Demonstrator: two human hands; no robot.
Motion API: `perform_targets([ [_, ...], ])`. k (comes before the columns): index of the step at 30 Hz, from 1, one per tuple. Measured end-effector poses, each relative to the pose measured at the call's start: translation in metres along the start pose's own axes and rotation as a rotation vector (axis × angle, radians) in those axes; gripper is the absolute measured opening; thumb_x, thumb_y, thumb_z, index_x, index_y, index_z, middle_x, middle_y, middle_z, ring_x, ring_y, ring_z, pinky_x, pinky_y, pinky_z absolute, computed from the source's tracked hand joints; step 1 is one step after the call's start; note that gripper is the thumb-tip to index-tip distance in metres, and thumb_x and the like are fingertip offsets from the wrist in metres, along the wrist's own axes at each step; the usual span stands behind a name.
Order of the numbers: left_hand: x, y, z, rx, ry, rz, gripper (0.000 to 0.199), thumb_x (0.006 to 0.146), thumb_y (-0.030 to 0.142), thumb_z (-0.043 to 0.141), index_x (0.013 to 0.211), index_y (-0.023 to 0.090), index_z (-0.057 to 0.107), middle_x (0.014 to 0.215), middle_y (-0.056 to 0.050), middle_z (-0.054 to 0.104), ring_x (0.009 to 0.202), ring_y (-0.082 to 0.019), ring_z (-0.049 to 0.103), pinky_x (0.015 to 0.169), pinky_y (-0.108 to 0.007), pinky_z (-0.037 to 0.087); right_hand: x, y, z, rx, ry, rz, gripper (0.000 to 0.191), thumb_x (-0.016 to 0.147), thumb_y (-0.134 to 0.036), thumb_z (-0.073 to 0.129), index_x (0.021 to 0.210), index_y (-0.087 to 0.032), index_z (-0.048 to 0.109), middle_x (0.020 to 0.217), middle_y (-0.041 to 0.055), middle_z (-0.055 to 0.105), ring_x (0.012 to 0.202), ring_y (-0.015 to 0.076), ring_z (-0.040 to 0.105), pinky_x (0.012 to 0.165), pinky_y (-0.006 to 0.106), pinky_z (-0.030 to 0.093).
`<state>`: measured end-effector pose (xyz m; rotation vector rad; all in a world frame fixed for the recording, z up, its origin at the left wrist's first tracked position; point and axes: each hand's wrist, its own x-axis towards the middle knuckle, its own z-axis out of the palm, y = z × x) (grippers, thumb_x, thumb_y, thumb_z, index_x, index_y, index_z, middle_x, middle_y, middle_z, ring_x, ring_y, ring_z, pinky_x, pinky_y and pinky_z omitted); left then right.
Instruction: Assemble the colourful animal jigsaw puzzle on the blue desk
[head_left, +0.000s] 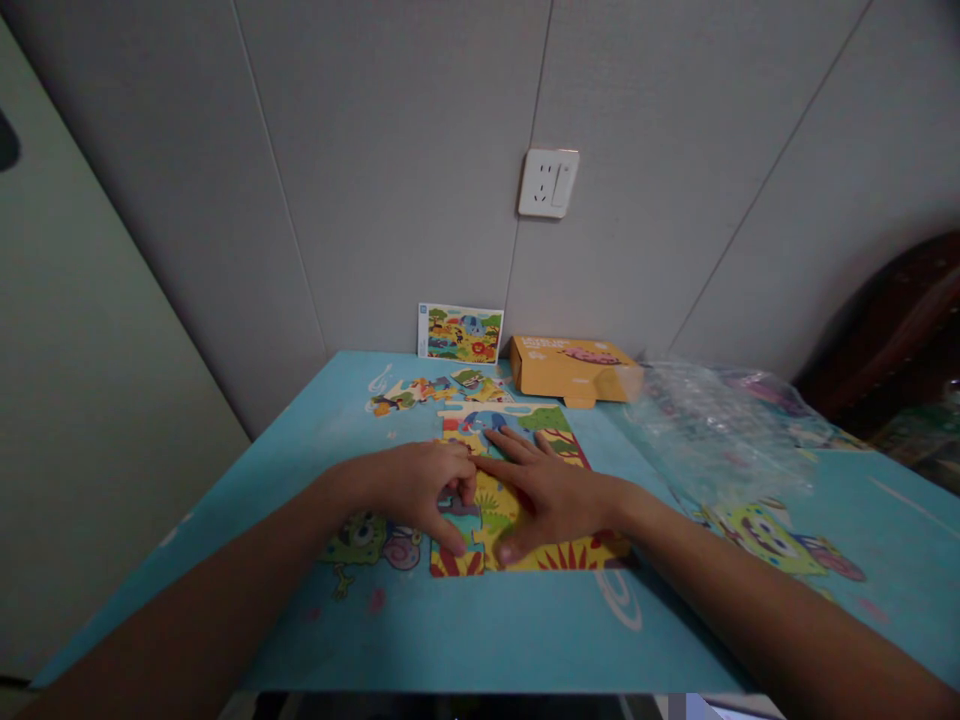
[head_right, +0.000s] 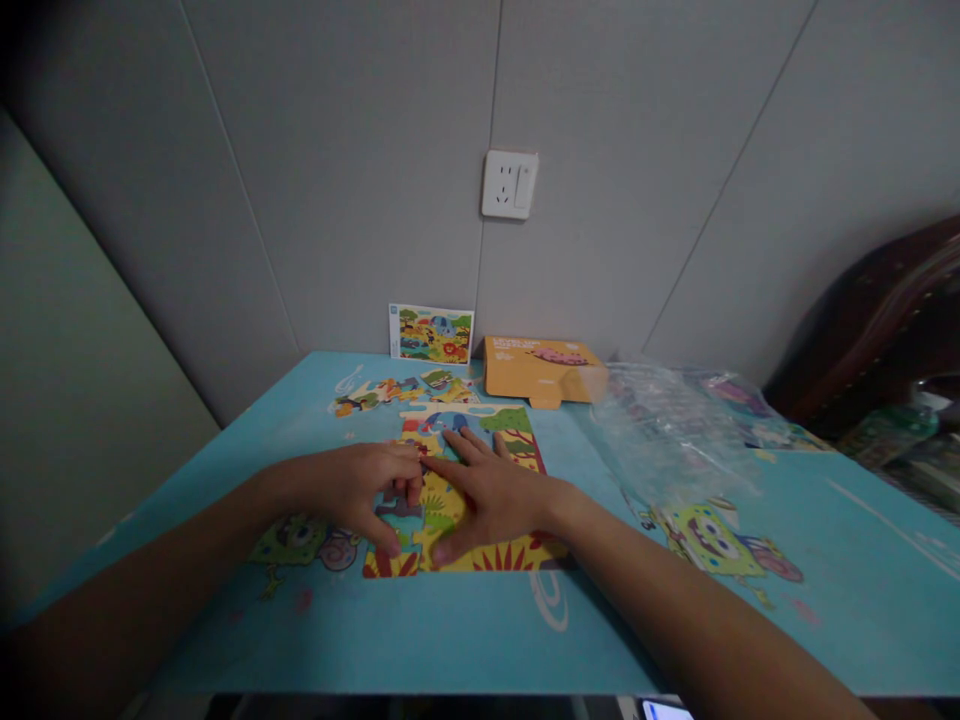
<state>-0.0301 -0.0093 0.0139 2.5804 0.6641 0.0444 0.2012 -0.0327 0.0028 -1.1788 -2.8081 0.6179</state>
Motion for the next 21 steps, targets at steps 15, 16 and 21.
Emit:
perform_targets([
  [15, 0.0, -0.009, -0.009, -0.599, 0.098, -0.18, 0.029, 0.072, 0.036, 0.068, 0.084, 0.018, 0.049, 0.067, 0.006, 0.049, 0.049, -0.007, 0.043, 0.044, -0.019, 0.031, 0.012, 0.014, 0.003, 0.123, 0.439, 0.189, 0.063, 0.071, -0.034, 0.073, 0.128, -0.016, 0.052, 0.113, 0.0125, 0.058, 0.096, 0.0233, 0.058, 0.086, 0.038, 0.046],
  [16, 0.003, -0.013, -0.008, -0.586, 0.183, -0.243, 0.028, 0.074, 0.036, 0.066, 0.086, 0.017, 0.049, 0.07, 0.005, 0.052, 0.045, -0.006, 0.044, 0.041, -0.019, 0.031, 0.012, 0.015, 0.003, 0.133, 0.457, 0.206, 0.064, 0.07, -0.033, 0.075, 0.127, -0.016, 0.052, 0.109, 0.0114, 0.058, 0.094, 0.0228, 0.058, 0.084, 0.037, 0.046],
  [21, 0.018, -0.037, 0.007, -0.595, 0.545, -0.459, 0.025, 0.079, 0.032, 0.06, 0.095, 0.018, 0.047, 0.073, 0.004, 0.053, 0.038, -0.006, 0.048, 0.033, -0.017, 0.035, 0.015, 0.015, -0.001, 0.187, 0.538, 0.275, 0.029, 0.077, -0.036, 0.067, 0.099, -0.017, 0.064, 0.08, 0.0031, 0.061, 0.071, 0.0173, 0.054, 0.065, 0.029, 0.042],
])
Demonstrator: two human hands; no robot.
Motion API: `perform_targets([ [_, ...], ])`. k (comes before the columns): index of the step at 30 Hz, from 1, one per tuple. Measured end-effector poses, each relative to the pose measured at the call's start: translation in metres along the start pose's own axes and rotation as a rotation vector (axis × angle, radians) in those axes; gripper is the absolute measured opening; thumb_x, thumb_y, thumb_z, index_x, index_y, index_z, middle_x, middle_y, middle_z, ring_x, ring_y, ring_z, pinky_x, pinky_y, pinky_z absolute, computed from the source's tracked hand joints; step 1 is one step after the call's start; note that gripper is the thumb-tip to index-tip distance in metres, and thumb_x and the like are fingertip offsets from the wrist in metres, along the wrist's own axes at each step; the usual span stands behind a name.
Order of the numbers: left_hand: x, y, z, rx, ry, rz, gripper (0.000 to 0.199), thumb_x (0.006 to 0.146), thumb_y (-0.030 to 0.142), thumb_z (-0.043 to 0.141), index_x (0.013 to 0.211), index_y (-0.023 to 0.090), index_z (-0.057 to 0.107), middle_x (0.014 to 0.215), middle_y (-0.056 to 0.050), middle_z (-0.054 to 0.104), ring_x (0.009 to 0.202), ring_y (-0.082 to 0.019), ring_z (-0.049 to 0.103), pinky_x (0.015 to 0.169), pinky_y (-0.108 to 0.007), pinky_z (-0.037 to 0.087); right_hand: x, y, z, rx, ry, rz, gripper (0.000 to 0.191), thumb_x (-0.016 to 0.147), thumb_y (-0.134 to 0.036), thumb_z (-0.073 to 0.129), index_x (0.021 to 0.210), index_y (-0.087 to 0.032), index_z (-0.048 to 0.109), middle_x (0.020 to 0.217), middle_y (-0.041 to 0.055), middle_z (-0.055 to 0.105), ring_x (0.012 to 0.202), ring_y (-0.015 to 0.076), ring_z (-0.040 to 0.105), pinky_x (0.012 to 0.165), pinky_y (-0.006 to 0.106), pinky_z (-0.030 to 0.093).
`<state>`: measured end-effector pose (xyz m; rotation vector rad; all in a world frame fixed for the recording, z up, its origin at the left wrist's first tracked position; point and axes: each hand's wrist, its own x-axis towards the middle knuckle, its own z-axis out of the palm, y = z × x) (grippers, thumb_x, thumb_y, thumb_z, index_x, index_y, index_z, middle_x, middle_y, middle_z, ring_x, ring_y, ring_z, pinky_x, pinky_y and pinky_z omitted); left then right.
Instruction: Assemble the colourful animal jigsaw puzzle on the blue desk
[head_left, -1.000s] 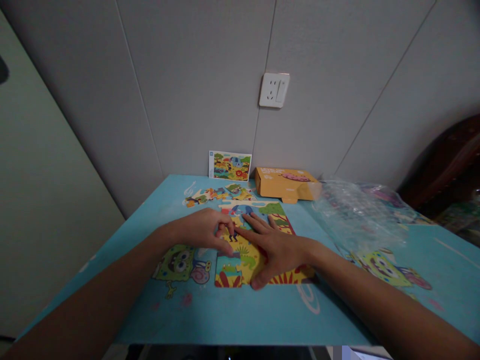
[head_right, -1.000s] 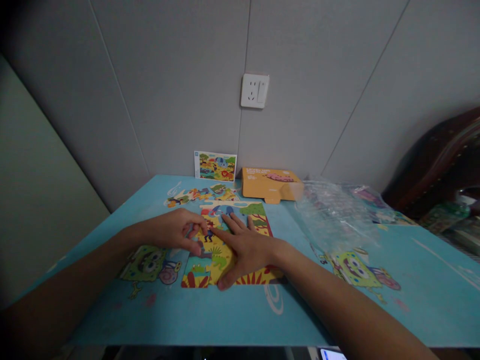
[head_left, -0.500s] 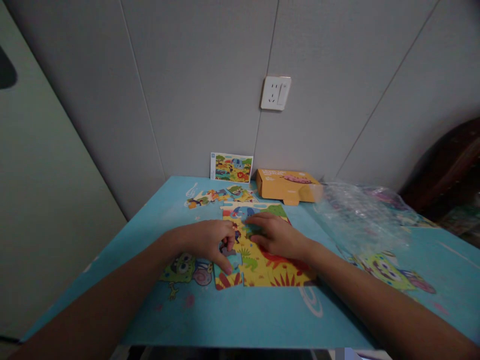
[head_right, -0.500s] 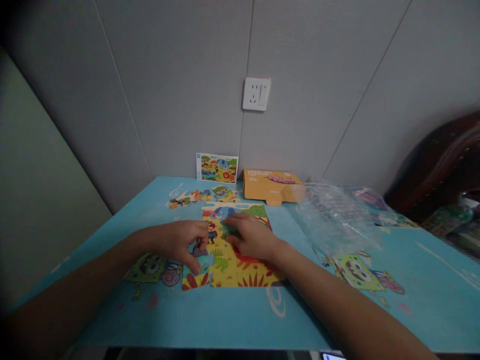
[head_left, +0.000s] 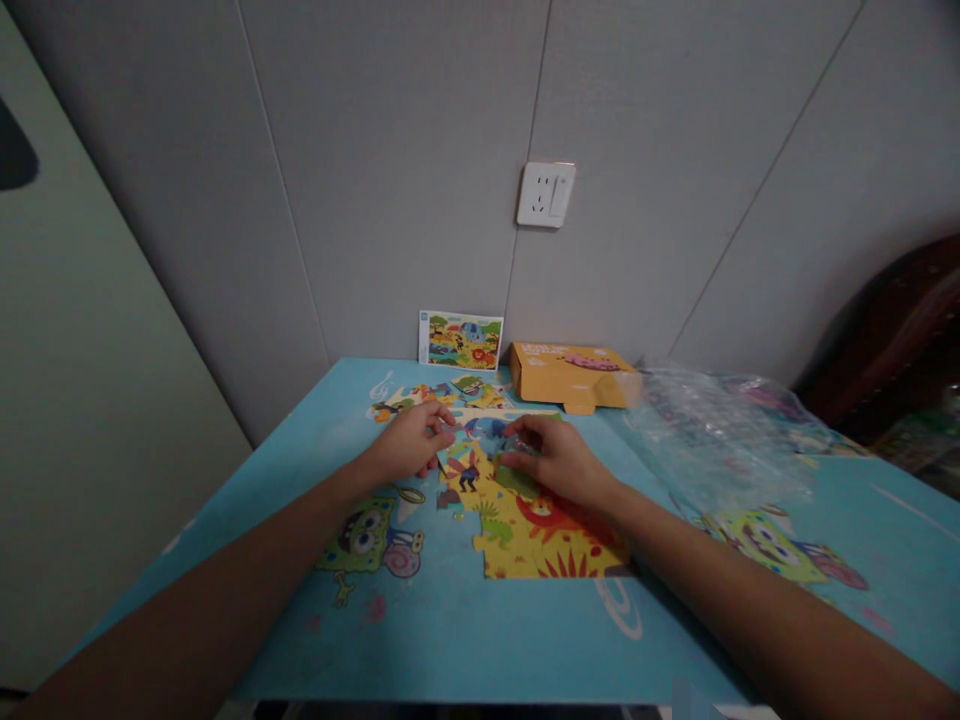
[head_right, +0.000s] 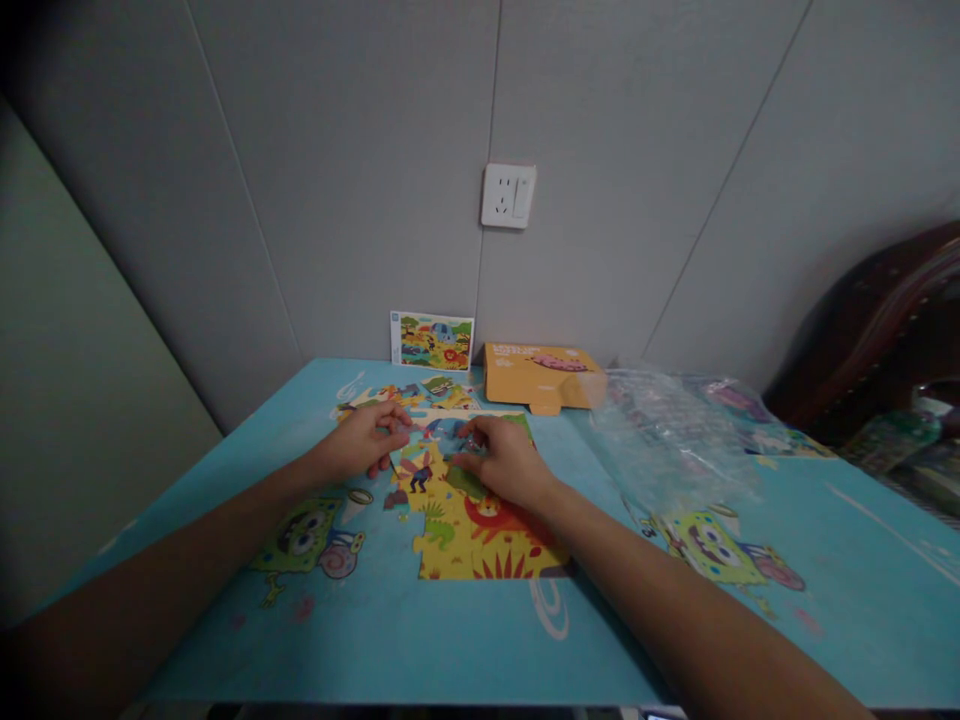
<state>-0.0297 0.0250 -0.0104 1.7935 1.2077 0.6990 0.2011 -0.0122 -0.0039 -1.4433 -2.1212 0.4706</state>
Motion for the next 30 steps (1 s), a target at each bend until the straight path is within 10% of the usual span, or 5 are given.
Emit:
perform_targets([
  [8, -0.003, 0.001, 0.029, -0.328, -0.124, 0.165, 0.039, 0.078, 0.036, 0.063, 0.106, 0.017, 0.046, 0.065, 0.004, 0.057, 0.049, -0.01, 0.058, 0.047, -0.022, 0.049, -0.006, -0.008, 0.009, 0.138, 0.021, -0.137, 0.048, 0.08, -0.033, 0.065, 0.122, -0.018, 0.048, 0.084, 0.0018, 0.059, 0.076, 0.017, 0.055, 0.069, 0.029, 0.041],
  [12, -0.003, 0.002, 0.03, -0.292, -0.204, 0.173, 0.044, 0.077, 0.039, 0.063, 0.111, 0.015, 0.049, 0.069, -0.001, 0.063, 0.057, -0.014, 0.061, 0.054, -0.025, 0.051, -0.004, -0.006, 0.01, 0.036, 0.05, -0.129, 0.024, 0.079, -0.034, 0.065, 0.094, -0.016, 0.059, 0.085, 0.0042, 0.059, 0.075, 0.0172, 0.053, 0.068, 0.028, 0.038],
  [20, 0.023, -0.026, -0.032, 0.548, 0.508, 0.136, 0.057, 0.074, 0.042, 0.059, 0.122, 0.013, 0.054, 0.12, -0.015, 0.059, 0.11, -0.03, 0.055, 0.097, -0.044, 0.041, 0.012, 0.02, -0.01, 0.062, 0.234, 0.123, 0.012, 0.08, -0.027, 0.057, 0.074, -0.016, 0.058, 0.063, -0.0013, 0.054, 0.058, 0.0126, 0.046, 0.053, 0.025, 0.028],
  [26, 0.029, -0.045, -0.055, 0.814, 0.498, -0.292, 0.072, 0.069, 0.067, 0.054, 0.119, 0.015, 0.062, 0.129, -0.019, 0.053, 0.119, -0.044, 0.042, 0.091, -0.053, 0.04, 0.018, 0.032, 0.003, 0.185, 0.097, 0.064, 0.018, 0.08, -0.033, 0.059, 0.082, -0.016, 0.063, 0.075, 0.0021, 0.065, 0.067, 0.0159, 0.057, 0.06, 0.025, 0.039],
  [30, 0.032, -0.05, -0.051, 0.807, 0.477, -0.277, 0.058, 0.069, 0.061, 0.058, 0.109, 0.02, 0.067, 0.123, -0.017, 0.058, 0.116, -0.044, 0.045, 0.088, -0.055, 0.04, 0.018, 0.034, 0.005, 0.001, 0.076, 0.026, 0.024, 0.083, -0.038, 0.059, 0.089, -0.017, 0.068, 0.086, 0.0065, 0.069, 0.078, 0.0203, 0.061, 0.068, 0.028, 0.042],
])
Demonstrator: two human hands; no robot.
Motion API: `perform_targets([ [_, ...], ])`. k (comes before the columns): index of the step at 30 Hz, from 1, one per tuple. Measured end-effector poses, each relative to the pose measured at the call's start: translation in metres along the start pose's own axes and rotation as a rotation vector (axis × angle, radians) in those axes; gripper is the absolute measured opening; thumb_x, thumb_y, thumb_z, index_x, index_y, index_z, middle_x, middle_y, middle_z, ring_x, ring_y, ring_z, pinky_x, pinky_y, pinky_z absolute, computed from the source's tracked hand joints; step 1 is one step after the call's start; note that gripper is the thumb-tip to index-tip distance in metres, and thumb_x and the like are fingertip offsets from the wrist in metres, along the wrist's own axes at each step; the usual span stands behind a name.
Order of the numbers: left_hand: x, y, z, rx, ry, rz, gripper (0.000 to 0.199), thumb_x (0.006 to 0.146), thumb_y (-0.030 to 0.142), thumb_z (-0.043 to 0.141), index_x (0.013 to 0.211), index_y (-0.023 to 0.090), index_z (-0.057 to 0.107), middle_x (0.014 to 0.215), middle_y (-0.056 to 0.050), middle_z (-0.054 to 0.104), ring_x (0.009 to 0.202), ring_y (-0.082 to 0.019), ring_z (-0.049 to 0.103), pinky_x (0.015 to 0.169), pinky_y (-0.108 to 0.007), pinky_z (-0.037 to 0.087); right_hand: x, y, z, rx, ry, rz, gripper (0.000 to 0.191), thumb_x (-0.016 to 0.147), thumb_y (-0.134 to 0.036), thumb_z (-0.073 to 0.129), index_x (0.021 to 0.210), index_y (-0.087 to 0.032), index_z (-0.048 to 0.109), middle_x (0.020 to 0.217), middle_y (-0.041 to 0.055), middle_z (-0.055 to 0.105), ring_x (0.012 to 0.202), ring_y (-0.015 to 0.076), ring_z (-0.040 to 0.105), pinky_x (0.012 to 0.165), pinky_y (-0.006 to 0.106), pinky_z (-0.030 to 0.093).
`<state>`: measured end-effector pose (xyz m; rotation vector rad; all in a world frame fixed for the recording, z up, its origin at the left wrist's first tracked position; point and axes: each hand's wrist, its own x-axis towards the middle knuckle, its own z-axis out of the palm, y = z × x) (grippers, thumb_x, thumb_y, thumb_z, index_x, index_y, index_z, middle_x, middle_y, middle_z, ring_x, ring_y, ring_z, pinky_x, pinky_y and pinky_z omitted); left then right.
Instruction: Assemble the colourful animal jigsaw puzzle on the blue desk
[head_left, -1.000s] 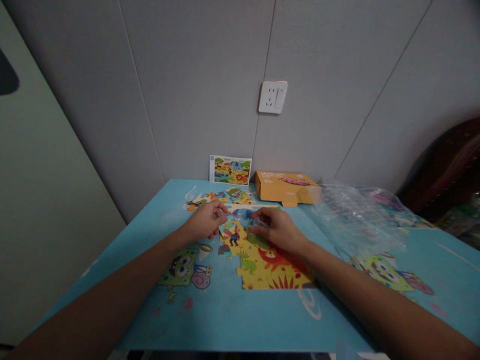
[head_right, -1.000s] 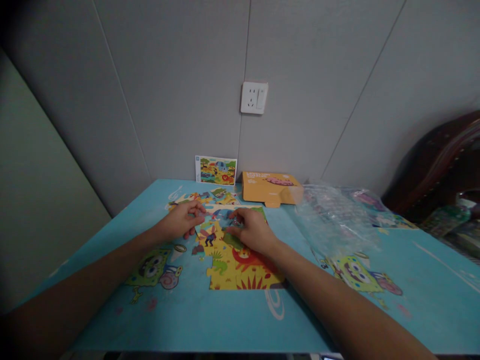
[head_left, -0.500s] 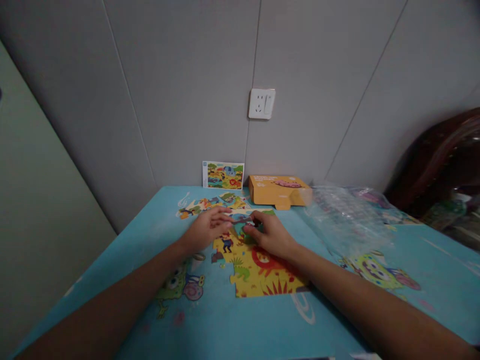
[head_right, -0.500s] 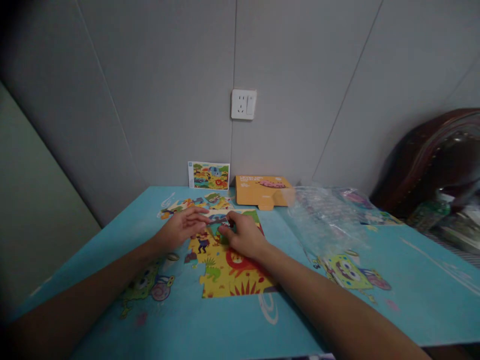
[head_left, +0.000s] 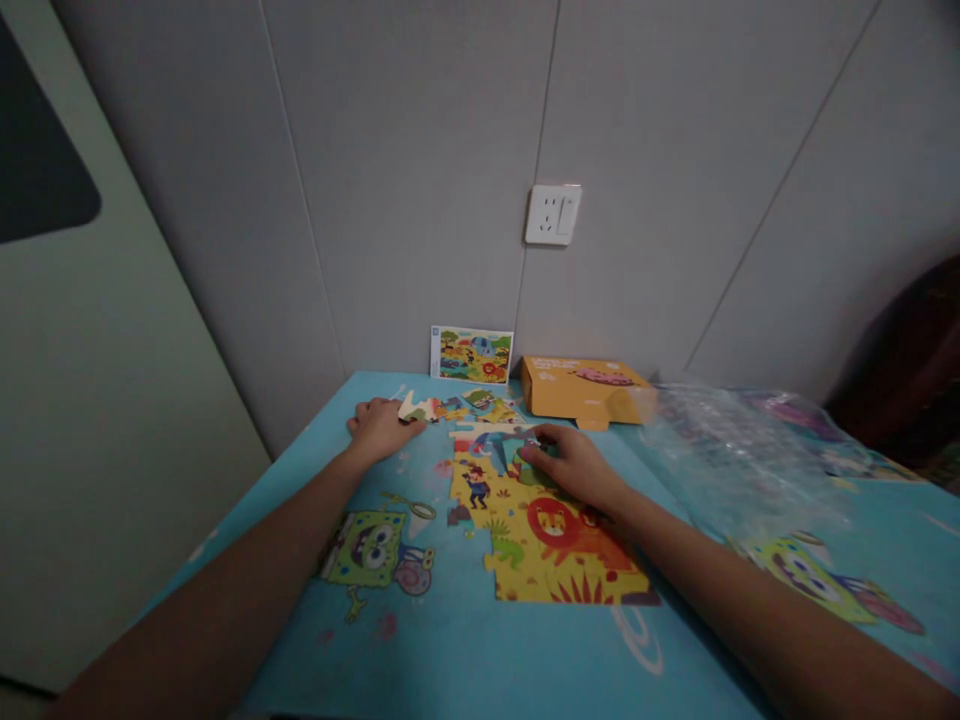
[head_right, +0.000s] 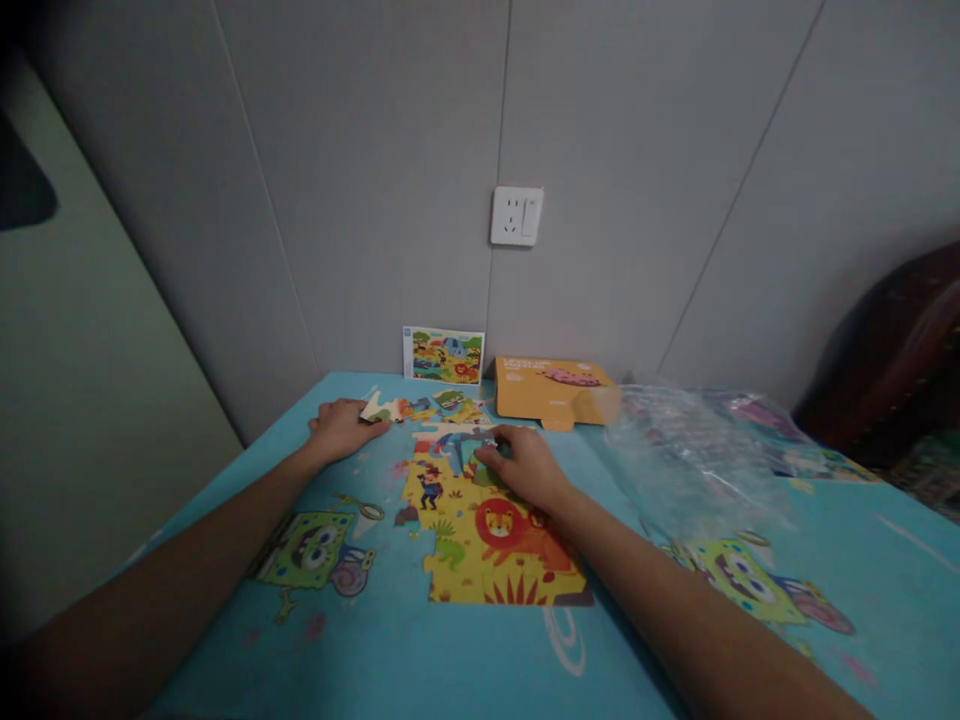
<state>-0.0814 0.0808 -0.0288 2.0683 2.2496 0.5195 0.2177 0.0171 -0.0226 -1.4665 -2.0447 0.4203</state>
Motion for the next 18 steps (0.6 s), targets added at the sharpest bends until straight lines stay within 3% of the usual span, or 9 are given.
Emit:
perform_targets([
  [3, 0.002, 0.001, -0.001, -0.105, 0.069, -0.017, 0.049, 0.07, 0.052, 0.062, 0.106, 0.02, 0.068, 0.117, -0.017, 0.062, 0.112, -0.044, 0.049, 0.085, -0.053, 0.041, 0.0, 0.003, -0.002, -0.144, 0.018, -0.001, 0.032, 0.081, -0.04, 0.064, 0.098, -0.014, 0.07, 0.096, 0.012, 0.067, 0.088, 0.0238, 0.061, 0.077, 0.031, 0.043],
  [7, 0.002, 0.006, -0.012, -0.212, 0.139, 0.067, 0.036, 0.084, 0.041, 0.049, 0.104, 0.018, 0.067, 0.111, -0.011, 0.065, 0.104, -0.028, 0.057, 0.087, -0.038, 0.044, 0.0, 0.004, -0.003, -0.208, 0.07, -0.017, 0.041, 0.077, -0.036, 0.069, 0.111, -0.012, 0.065, 0.105, 0.0149, 0.063, 0.096, 0.0252, 0.058, 0.085, 0.034, 0.043],
  [10, -0.012, 0.019, -0.018, -0.376, 0.179, 0.304, 0.03, 0.084, 0.04, 0.051, 0.091, 0.017, 0.069, 0.092, -0.007, 0.068, 0.09, -0.022, 0.06, 0.081, -0.032, 0.046, -0.004, -0.005, -0.004, -0.099, 0.102, -0.077, 0.039, 0.081, -0.034, 0.066, 0.113, -0.013, 0.062, 0.101, 0.0117, 0.065, 0.092, 0.022, 0.059, 0.082, 0.032, 0.044],
  [15, -0.056, 0.056, -0.013, -0.593, 0.122, 0.93, 0.018, 0.085, 0.032, 0.06, 0.08, 0.016, 0.068, 0.078, -0.006, 0.065, 0.087, -0.02, 0.055, 0.082, -0.032, 0.044, -0.017, -0.027, -0.002, 0.075, 0.047, -0.315, 0.031, 0.086, -0.034, 0.059, 0.112, -0.017, 0.06, 0.093, 0.0063, 0.066, 0.08, 0.0172, 0.058, 0.071, 0.028, 0.044],
  [16, -0.061, 0.062, -0.011, -0.615, 0.094, 1.006, 0.017, 0.086, 0.03, 0.059, 0.084, 0.016, 0.068, 0.078, -0.006, 0.065, 0.088, -0.02, 0.055, 0.081, -0.031, 0.045, -0.018, -0.03, -0.002, 0.073, 0.042, -0.335, 0.025, 0.087, -0.033, 0.057, 0.106, -0.017, 0.062, 0.09, 0.0057, 0.066, 0.078, 0.017, 0.058, 0.07, 0.028, 0.043],
  [18, -0.062, 0.067, -0.009, -0.641, 0.095, 1.025, 0.015, 0.087, 0.029, 0.059, 0.088, 0.016, 0.068, 0.079, -0.006, 0.065, 0.087, -0.019, 0.055, 0.078, -0.03, 0.046, -0.019, -0.03, -0.002, 0.063, 0.062, -0.317, 0.02, 0.088, -0.03, 0.053, 0.099, -0.017, 0.064, 0.081, 0.0044, 0.066, 0.071, 0.0165, 0.057, 0.067, 0.028, 0.042],
])
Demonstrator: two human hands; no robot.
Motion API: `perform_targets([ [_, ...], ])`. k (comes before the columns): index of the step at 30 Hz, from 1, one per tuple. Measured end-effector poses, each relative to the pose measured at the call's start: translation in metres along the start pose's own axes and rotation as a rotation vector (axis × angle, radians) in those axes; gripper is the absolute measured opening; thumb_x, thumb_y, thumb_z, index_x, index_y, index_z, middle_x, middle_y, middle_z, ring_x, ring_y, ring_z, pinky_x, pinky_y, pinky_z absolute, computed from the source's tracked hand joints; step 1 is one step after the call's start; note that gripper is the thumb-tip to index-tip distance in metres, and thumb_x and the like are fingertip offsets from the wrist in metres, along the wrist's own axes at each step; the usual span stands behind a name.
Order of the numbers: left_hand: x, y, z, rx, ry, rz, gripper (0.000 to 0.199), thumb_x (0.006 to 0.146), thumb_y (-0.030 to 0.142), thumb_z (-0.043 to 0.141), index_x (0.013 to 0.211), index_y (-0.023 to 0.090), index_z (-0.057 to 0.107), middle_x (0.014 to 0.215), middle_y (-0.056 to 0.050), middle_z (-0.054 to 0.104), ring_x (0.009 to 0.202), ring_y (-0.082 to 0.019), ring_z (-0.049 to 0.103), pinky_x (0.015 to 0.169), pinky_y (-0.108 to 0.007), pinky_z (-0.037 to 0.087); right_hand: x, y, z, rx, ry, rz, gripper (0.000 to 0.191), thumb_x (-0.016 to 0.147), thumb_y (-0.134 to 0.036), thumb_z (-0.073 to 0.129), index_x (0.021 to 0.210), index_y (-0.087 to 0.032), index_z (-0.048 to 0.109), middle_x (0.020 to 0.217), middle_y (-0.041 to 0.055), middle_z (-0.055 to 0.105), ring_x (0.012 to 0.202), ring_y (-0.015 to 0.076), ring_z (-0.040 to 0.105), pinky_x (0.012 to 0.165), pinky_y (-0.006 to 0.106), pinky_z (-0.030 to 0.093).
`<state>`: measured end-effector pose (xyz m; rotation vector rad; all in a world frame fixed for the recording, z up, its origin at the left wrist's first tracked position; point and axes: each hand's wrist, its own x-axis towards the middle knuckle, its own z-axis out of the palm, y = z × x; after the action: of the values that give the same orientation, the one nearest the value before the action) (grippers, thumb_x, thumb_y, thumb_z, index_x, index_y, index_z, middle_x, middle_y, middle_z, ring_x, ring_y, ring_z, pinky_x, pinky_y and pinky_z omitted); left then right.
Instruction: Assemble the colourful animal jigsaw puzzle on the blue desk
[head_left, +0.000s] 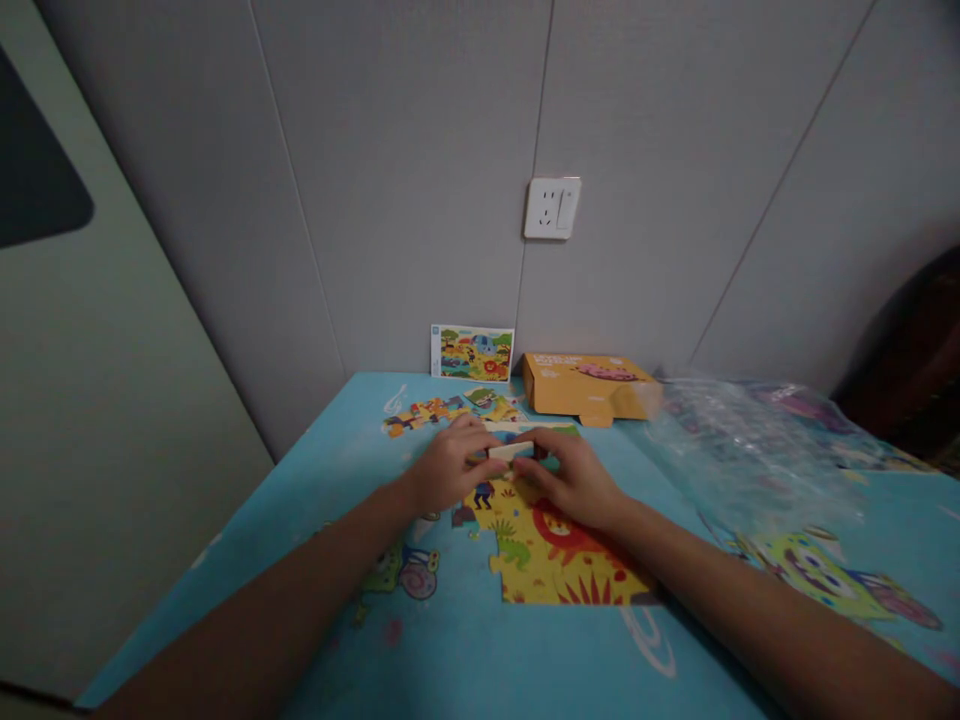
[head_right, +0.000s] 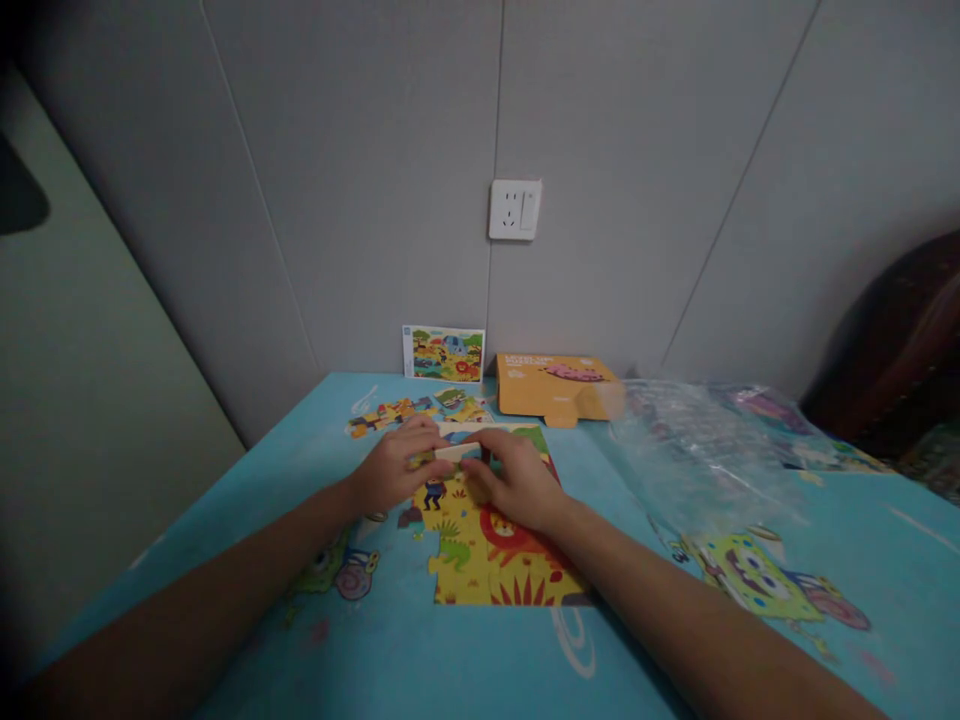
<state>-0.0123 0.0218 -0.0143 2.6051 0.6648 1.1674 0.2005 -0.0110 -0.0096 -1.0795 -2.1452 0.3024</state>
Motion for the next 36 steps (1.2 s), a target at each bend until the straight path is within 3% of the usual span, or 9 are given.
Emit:
perform_targets([
  [3, 0.0, -0.018, -0.012, 0.155, 0.088, -0.154, 0.015, 0.087, 0.025, 0.056, 0.091, 0.017, 0.068, 0.089, -0.006, 0.068, 0.094, -0.02, 0.056, 0.087, -0.033, 0.044, 0.002, 0.008, -0.003, -0.007, 0.102, 0.103, 0.024, 0.087, -0.029, 0.053, 0.103, -0.015, 0.062, 0.072, 0.003, 0.066, 0.063, 0.0164, 0.056, 0.061, 0.027, 0.041],
  [8, -0.014, -0.063, -0.045, 0.63, 0.033, -0.726, 0.034, 0.083, 0.02, 0.047, 0.111, 0.016, 0.065, 0.114, -0.01, 0.064, 0.11, -0.024, 0.053, 0.103, -0.038, 0.035, 0.006, 0.023, -0.009, 0.075, 0.188, 0.235, 0.027, 0.084, -0.025, 0.052, 0.107, -0.014, 0.059, 0.068, 0.0019, 0.069, 0.064, 0.0169, 0.06, 0.062, 0.027, 0.043],
  [11, -0.021, -0.075, -0.05, 0.671, -0.035, -0.882, 0.051, 0.078, 0.044, 0.053, 0.115, 0.011, 0.063, 0.113, -0.021, 0.06, 0.11, -0.039, 0.051, 0.095, -0.053, 0.038, 0.006, 0.024, -0.008, 0.084, 0.185, 0.265, 0.026, 0.083, -0.024, 0.051, 0.106, -0.015, 0.059, 0.063, 0.0009, 0.069, 0.062, 0.0168, 0.061, 0.061, 0.026, 0.043],
  [13, -0.023, -0.076, -0.048, 0.683, -0.148, -0.966, 0.061, 0.075, 0.057, 0.052, 0.117, 0.015, 0.062, 0.119, -0.021, 0.056, 0.114, -0.043, 0.047, 0.091, -0.057, 0.039, 0.006, 0.022, -0.008, 0.075, 0.176, 0.268, 0.027, 0.081, -0.024, 0.052, 0.105, -0.015, 0.061, 0.064, 0.0013, 0.069, 0.062, 0.0169, 0.061, 0.06, 0.026, 0.043],
  [16, -0.022, -0.074, -0.046, 0.661, -0.234, -1.006, 0.057, 0.075, 0.059, 0.05, 0.117, 0.022, 0.061, 0.124, -0.019, 0.051, 0.117, -0.041, 0.043, 0.092, -0.058, 0.038, 0.006, 0.017, -0.008, 0.063, 0.166, 0.28, 0.028, 0.079, -0.026, 0.052, 0.102, -0.014, 0.064, 0.064, 0.0021, 0.069, 0.06, 0.0171, 0.059, 0.058, 0.026, 0.042],
  [23, -0.017, -0.074, -0.05, 0.607, -0.147, -1.094, 0.052, 0.068, 0.057, 0.062, 0.105, 0.021, 0.062, 0.122, -0.016, 0.054, 0.117, -0.039, 0.045, 0.092, -0.051, 0.039, 0.006, 0.014, -0.011, 0.024, 0.195, 0.3, 0.026, 0.078, -0.029, 0.053, 0.094, -0.015, 0.068, 0.062, 0.0016, 0.066, 0.056, 0.0155, 0.055, 0.055, 0.025, 0.039],
  [29, -0.017, -0.072, -0.051, 0.505, -0.024, -1.043, 0.044, 0.076, 0.042, 0.059, 0.112, 0.018, 0.052, 0.1, -0.012, 0.067, 0.098, -0.03, 0.061, 0.077, -0.035, 0.046, 0.003, 0.014, -0.011, 0.006, 0.239, 0.245, 0.026, 0.08, -0.03, 0.053, 0.095, -0.014, 0.068, 0.061, 0.0009, 0.064, 0.056, 0.0146, 0.054, 0.056, 0.024, 0.039],
  [32, -0.016, -0.07, -0.054, 0.538, 0.034, -1.024, 0.039, 0.081, 0.035, 0.054, 0.115, 0.016, 0.053, 0.093, -0.013, 0.069, 0.09, -0.03, 0.065, 0.074, -0.035, 0.047, 0.002, 0.015, -0.01, -0.024, 0.225, 0.243, 0.025, 0.081, -0.032, 0.054, 0.091, -0.015, 0.07, 0.058, -0.0004, 0.059, 0.055, 0.0139, 0.052, 0.057, 0.025, 0.038],
  [36, -0.013, -0.068, -0.057, 0.304, 0.292, -0.906, 0.036, 0.081, 0.036, 0.055, 0.11, 0.015, 0.061, 0.101, -0.013, 0.07, 0.097, -0.028, 0.065, 0.082, -0.036, 0.049, 0.003, 0.015, -0.009, -0.032, 0.216, 0.247, 0.026, 0.082, -0.037, 0.056, 0.087, -0.017, 0.071, 0.058, -0.0009, 0.056, 0.055, 0.0136, 0.05, 0.056, 0.025, 0.036],
])
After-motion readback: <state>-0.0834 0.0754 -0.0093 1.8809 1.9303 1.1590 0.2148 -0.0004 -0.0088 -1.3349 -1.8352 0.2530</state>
